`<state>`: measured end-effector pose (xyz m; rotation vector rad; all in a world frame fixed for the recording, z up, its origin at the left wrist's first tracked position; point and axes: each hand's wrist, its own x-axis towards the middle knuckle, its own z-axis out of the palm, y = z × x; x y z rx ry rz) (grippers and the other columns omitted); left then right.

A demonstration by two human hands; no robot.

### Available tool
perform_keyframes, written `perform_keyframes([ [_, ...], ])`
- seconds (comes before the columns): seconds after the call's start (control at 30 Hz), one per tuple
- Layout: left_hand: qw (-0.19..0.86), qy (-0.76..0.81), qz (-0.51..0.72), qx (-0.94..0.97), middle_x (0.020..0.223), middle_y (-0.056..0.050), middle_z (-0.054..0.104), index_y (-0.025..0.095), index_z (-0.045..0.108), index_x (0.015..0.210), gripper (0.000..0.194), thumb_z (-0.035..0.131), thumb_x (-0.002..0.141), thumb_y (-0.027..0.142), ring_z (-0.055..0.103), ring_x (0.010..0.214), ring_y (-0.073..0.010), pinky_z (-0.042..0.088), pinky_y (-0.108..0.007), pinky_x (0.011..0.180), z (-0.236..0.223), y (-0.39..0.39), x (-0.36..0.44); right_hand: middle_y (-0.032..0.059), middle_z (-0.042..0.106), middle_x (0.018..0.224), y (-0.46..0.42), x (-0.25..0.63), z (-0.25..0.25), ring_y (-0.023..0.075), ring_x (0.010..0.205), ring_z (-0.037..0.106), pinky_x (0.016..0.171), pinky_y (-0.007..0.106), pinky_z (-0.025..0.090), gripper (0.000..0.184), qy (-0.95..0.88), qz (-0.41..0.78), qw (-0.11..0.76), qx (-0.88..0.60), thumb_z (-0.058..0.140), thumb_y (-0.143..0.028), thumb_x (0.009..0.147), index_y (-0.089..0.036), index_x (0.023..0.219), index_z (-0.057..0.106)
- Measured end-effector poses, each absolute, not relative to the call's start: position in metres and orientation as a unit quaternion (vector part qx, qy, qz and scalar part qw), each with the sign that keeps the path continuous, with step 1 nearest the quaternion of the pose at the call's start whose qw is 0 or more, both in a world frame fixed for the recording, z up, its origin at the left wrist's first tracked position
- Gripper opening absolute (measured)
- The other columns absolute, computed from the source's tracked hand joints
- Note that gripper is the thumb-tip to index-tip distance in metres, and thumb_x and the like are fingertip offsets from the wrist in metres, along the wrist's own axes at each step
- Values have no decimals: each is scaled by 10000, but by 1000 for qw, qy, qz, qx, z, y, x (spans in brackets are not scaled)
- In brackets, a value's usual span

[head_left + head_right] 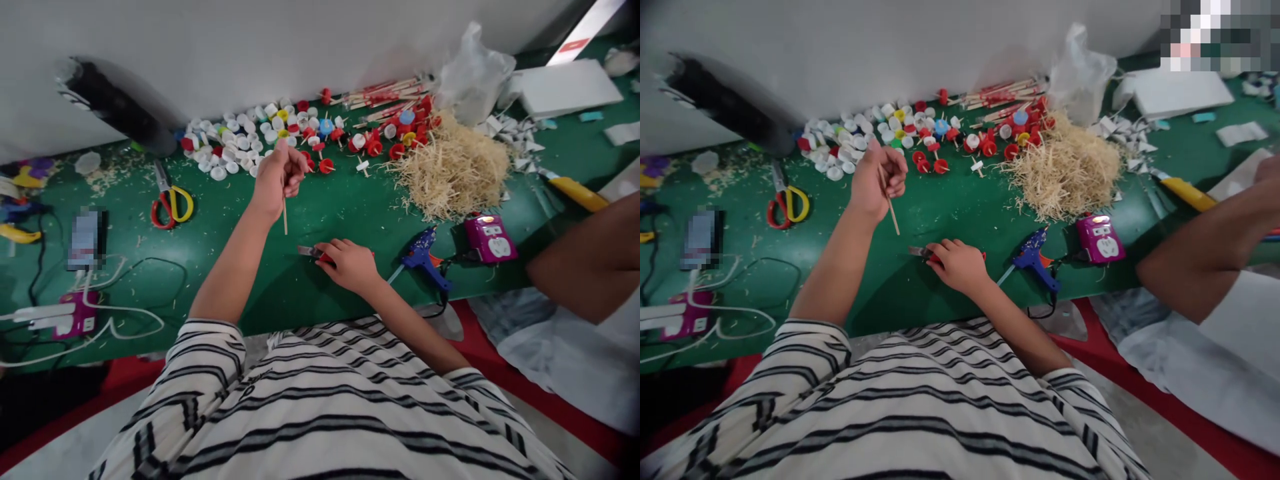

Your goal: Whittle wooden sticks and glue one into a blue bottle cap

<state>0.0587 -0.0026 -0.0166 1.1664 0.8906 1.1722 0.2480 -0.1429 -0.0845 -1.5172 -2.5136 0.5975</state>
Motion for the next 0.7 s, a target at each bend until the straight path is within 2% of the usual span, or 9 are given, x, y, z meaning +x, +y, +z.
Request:
perform_keyframes([
  [0.17,602,373,545,449,535,57,271,210,584,678,678,611,933,837,193,413,-57,141,-270,452,-14,-19,39,98,772,1382,-140,245,-78,265,1224,695,798,355,474,496,-838,185,19,-513,444,-476,1149,-281,1548,666],
  [0.27,626,349,553,425,522,74,183,199,536,623,714,540,992,810,108,407,-49,89,-262,440,-11,-23,37,104,761,1402,-137,242,-65,254,1236,698,782,334,465,563,-836,177,-10,-519,362,-526,1167,-299,1624,600],
  [0.37,655,324,543,413,522,71,175,185,522,588,736,482,1052,756,95,410,-46,77,-248,435,-12,-26,36,93,777,1364,-133,237,-51,255,1204,721,745,327,446,590,-829,166,-39,-532,311,-548,1174,-337,1670,552],
  [0.5,679,313,540,386,529,65,202,169,530,578,760,392,1108,695,109,422,-43,117,-212,423,-15,-31,32,72,795,1353,-132,231,-41,252,1189,748,706,330,433,551,-819,174,-61,-543,341,-500,1177,-317,1631,594],
  [0.7,741,300,554,235,514,43,337,178,613,690,785,268,1110,745,246,382,-52,230,-184,395,-17,-33,17,75,813,1338,-136,225,-46,254,1177,766,725,322,460,529,-822,182,-54,-537,390,-495,1163,-295,1587,635],
])
